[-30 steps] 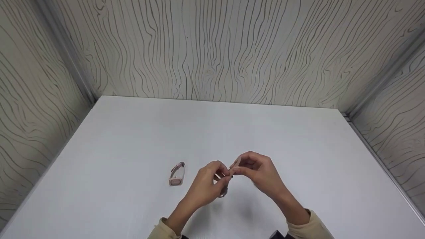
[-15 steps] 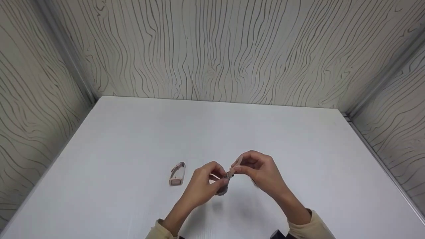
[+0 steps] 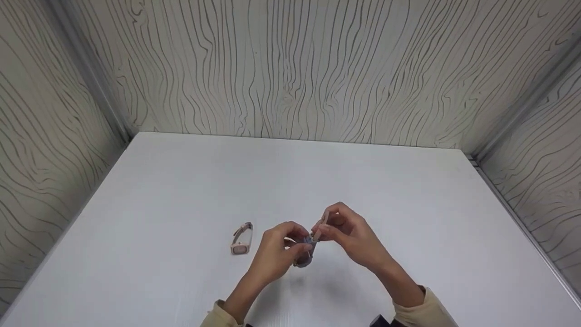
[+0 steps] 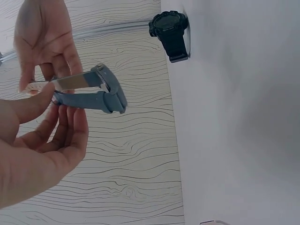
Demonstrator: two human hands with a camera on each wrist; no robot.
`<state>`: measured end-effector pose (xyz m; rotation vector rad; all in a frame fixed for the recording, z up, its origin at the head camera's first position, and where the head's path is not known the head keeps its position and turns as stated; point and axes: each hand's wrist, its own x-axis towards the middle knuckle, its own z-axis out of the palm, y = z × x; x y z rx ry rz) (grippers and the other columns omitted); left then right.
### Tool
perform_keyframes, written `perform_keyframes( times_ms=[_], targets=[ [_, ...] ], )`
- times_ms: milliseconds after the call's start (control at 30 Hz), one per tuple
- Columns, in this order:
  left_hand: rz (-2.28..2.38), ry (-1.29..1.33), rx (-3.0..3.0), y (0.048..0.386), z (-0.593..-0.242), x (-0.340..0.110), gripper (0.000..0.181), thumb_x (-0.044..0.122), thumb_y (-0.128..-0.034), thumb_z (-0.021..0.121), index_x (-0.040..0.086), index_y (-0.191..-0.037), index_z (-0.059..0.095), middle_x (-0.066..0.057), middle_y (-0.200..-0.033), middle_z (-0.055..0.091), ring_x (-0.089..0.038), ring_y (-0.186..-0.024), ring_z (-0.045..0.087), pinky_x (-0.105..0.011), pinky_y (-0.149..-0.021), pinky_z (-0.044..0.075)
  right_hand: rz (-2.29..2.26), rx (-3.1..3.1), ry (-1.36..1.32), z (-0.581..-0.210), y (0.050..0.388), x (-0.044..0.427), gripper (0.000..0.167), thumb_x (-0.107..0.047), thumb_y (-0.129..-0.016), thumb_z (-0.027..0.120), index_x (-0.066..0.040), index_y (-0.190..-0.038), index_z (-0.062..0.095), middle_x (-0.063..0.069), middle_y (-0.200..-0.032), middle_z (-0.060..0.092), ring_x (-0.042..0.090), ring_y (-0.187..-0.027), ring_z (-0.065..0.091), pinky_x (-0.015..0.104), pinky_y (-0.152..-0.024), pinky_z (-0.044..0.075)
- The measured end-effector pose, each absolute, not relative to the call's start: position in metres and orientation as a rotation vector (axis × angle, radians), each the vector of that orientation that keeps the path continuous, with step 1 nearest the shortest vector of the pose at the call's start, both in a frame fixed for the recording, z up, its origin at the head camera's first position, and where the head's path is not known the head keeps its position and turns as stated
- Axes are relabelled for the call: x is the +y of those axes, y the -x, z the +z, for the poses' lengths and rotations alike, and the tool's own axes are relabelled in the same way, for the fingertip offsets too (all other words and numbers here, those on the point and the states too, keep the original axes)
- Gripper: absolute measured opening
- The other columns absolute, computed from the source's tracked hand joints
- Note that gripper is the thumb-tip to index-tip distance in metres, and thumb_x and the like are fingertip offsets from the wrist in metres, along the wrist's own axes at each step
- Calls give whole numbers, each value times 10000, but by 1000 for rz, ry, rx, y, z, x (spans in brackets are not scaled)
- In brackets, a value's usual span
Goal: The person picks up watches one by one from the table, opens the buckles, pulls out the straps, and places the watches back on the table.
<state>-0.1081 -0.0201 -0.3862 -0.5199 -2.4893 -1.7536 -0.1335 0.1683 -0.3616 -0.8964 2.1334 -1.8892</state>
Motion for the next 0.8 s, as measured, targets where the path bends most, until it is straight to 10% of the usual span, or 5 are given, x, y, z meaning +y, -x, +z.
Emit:
perform_keyframes(
  times_ms=[800],
  targets=[
    [-1740, 521, -2496, 106, -383, -19, 137, 86, -815, 678, 51, -938, 629, 7, -874, 600, -141, -833, 580, -207, -723, 499, -1708, 2183, 916, -371, 133, 170, 323, -10, -801, 672, 47, -1095, 553, 195, -991, 566, 243, -891, 599, 307, -797, 500]
  ],
)
